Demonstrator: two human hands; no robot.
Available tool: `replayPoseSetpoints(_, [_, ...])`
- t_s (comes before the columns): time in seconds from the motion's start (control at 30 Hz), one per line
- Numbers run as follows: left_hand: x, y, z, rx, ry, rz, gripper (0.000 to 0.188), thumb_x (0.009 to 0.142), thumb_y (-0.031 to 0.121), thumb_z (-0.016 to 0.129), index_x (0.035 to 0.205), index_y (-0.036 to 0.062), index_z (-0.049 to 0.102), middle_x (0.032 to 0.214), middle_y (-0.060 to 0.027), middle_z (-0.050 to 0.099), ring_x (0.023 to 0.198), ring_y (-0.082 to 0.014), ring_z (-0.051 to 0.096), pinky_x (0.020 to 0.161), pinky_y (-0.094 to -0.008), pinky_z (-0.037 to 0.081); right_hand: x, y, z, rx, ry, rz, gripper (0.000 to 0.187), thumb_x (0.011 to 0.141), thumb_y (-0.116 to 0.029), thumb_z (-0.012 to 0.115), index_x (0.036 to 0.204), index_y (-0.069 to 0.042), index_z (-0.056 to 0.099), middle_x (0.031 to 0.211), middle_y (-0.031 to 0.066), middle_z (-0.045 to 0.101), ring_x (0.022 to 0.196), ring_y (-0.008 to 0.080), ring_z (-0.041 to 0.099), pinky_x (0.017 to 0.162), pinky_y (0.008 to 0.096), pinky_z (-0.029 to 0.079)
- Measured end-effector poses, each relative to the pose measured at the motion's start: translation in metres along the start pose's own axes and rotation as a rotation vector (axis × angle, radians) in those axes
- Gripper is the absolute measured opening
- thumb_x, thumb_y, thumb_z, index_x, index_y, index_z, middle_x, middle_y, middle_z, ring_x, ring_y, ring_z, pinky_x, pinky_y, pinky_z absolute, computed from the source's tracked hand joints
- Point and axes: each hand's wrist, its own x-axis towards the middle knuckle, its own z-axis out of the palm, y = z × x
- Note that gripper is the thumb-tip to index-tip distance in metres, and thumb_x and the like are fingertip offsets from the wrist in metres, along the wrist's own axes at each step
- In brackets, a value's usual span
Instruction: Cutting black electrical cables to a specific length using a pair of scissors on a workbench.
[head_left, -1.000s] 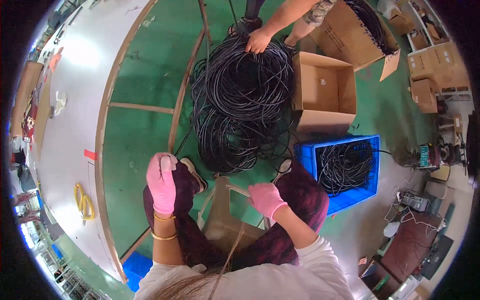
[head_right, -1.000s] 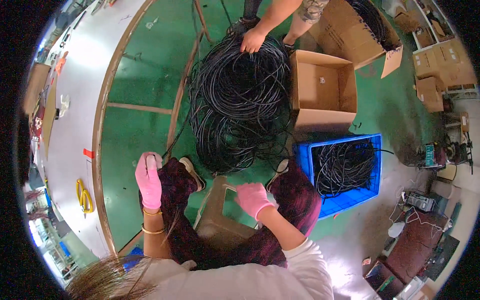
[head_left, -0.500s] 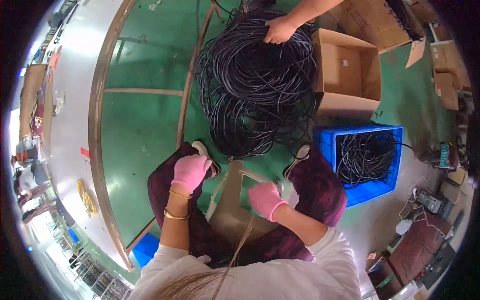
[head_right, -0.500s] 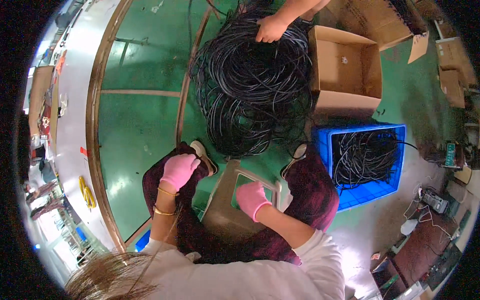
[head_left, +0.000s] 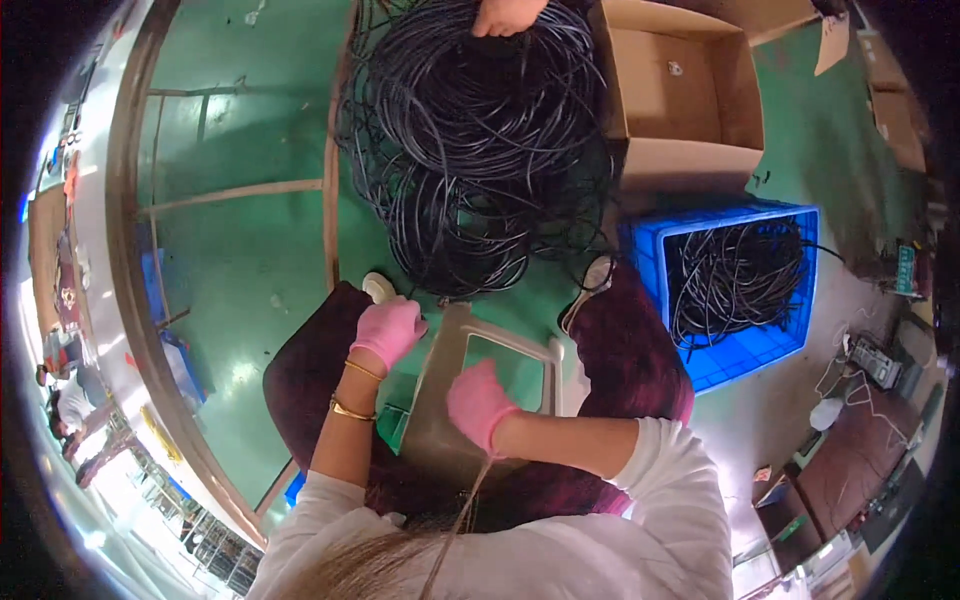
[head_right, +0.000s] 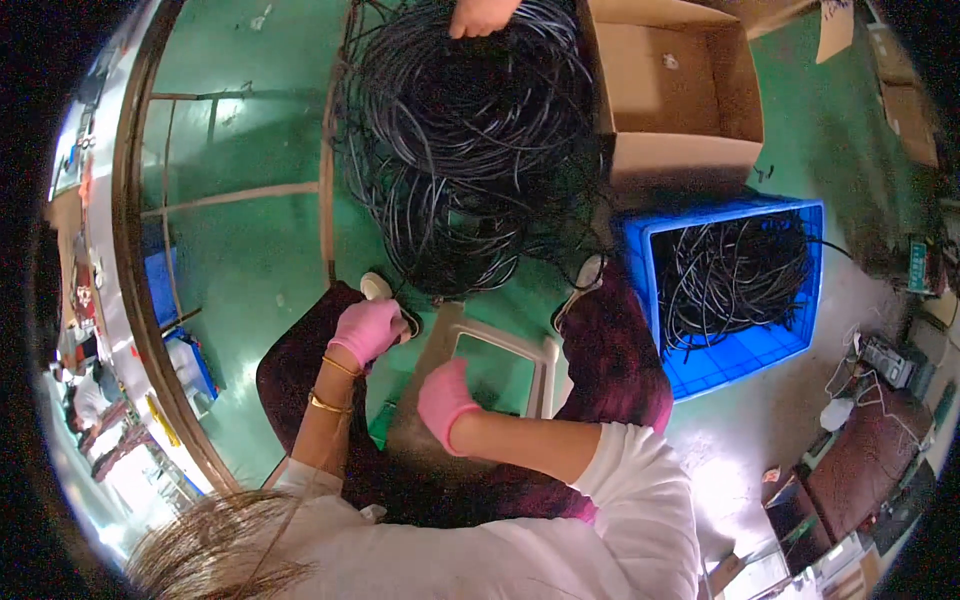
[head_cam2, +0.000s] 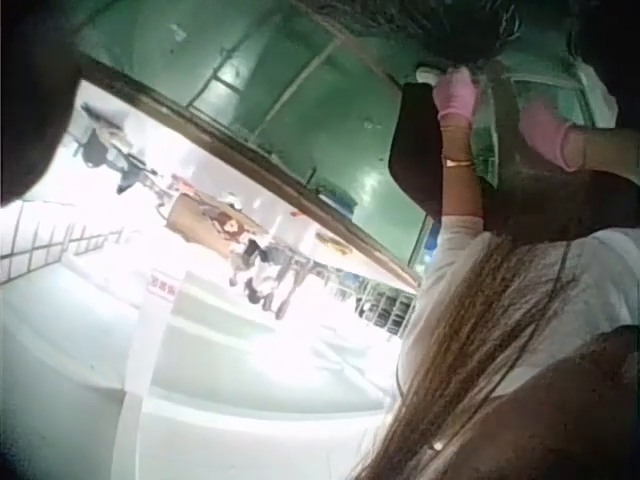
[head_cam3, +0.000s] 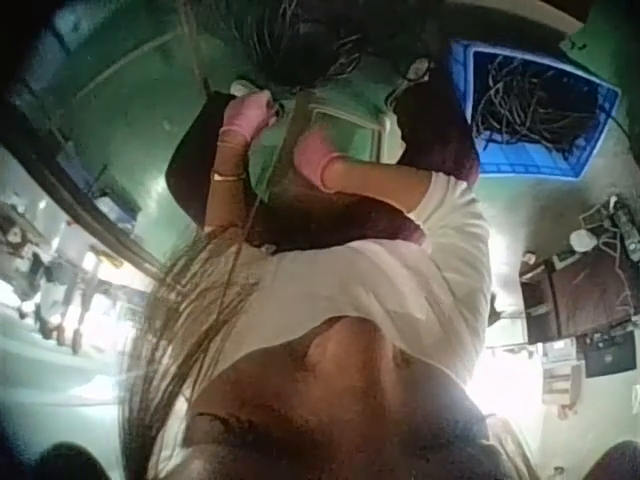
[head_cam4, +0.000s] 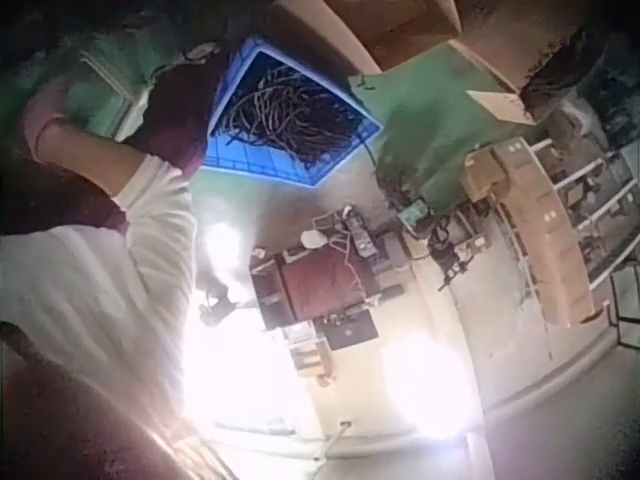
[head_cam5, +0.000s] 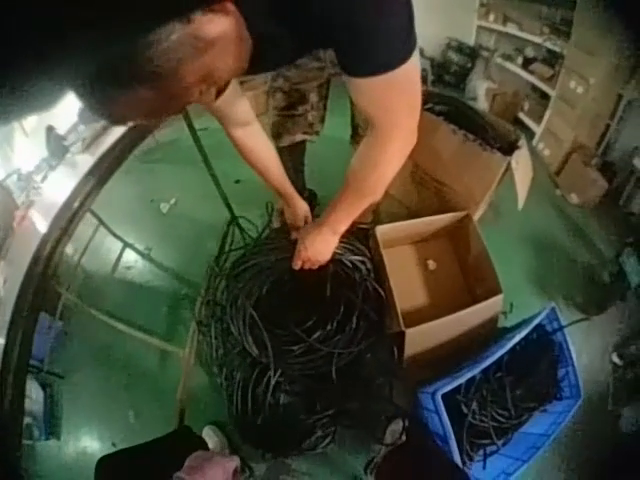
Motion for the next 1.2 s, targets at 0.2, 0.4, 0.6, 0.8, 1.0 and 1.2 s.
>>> replayPoseSetpoints(0.2, [0.033, 0.025, -0.003, 0.047, -0.098, 0.002, 0.03, 0.083, 0.036, 0.064, 0.086, 0.0066, 0.067, 0.098, -0.0158, 0.065, 0.086, -0.0345, 0.066, 0.073, -0.0453, 0.053, -0.015, -0.01, -0.01, 0.034, 0.01, -0.061, 0.022, 0.084, -0.017, 0.058, 0.1, -0.012, 0.073, 0.095, 0.0052, 0.068, 0.095, 0.0237, 0.062, 0.082, 0.0463, 0.041])
replayPoseSetpoints(0.4, [0.066, 0.047, 0.017, 0.017, -0.2, 0.062, 0.035, 0.083, 0.04, 0.063, 0.087, 0.0049, 0.068, 0.093, -0.0169, 0.069, 0.089, -0.0373, 0.066, 0.077, -0.0466, 0.053, -0.027, -0.015, -0.009, 0.018, 0.039, -0.059, 0.024, 0.084, -0.017, 0.058, 0.101, -0.01, 0.073, 0.098, 0.0077, 0.068, 0.094, 0.0274, 0.062, 0.087, 0.0533, 0.04])
replayPoseSetpoints(0.6, [0.116, 0.067, 0.044, 0.268, -0.569, -0.054, 0.043, 0.081, 0.039, 0.063, 0.108, 0.0058, 0.07, 0.109, -0.018, 0.068, 0.102, -0.0338, 0.066, 0.088, -0.0444, 0.053, -0.039, -0.022, 0.002, 0.057, 0.052, 0.015, 0.03, 0.085, -0.02, 0.057, 0.107, -0.008, 0.072, 0.103, 0.0133, 0.068, 0.101, 0.0343, 0.061, 0.092, 0.0619, 0.038])
replayPoseSetpoints(0.8, [0.184, 0.128, 0.053, 0.255, -0.284, 0.166, 0.045, 0.079, 0.037, 0.069, 0.107, 0.003, 0.067, 0.111, -0.0181, 0.065, 0.101, -0.0352, 0.065, 0.086, -0.0454, 0.053, -0.03, -0.025, 0.014, 0.166, -0.143, -0.128, 0.036, 0.089, -0.017, 0.053, 0.118, -0.001, 0.066, 0.115, 0.0166, 0.066, 0.104, 0.039, 0.061, 0.085, 0.0614, 0.046])
replayPoseSetpoints(1.0, [0.276, 0.199, 0.048, 0.09, 0.26, 0.416, 0.076, 0.075, 0.036, 0.075, 0.131, -0.0029, 0.042, 0.132, -0.019, 0.048, 0.117, -0.034, 0.055, 0.096, -0.0436, 0.047, -0.038, -0.034, 0.012, 0.22, -0.127, -0.128, 0.033, 0.089, -0.014, 0.051, 0.116, -0.003, 0.068, 0.112, 0.0168, 0.067, 0.1, 0.0365, 0.062, 0.081, 0.062, 0.046])
replayPoseSetpoints(1.2, [0.311, 0.194, 0.084, -0.042, -0.256, 0.302, 0.07, 0.075, 0.039, 0.069, 0.132, 0.0042, 0.049, 0.126, -0.0213, 0.058, 0.112, -0.0323, 0.061, 0.094, -0.0407, 0.05, -0.042, -0.028, 0.017, 0.243, -0.107, -0.128, 0.033, 0.088, -0.013, 0.052, 0.115, -0.003, 0.068, 0.111, 0.0163, 0.067, 0.099, 0.0354, 0.063, 0.081, 0.0611, 0.047])
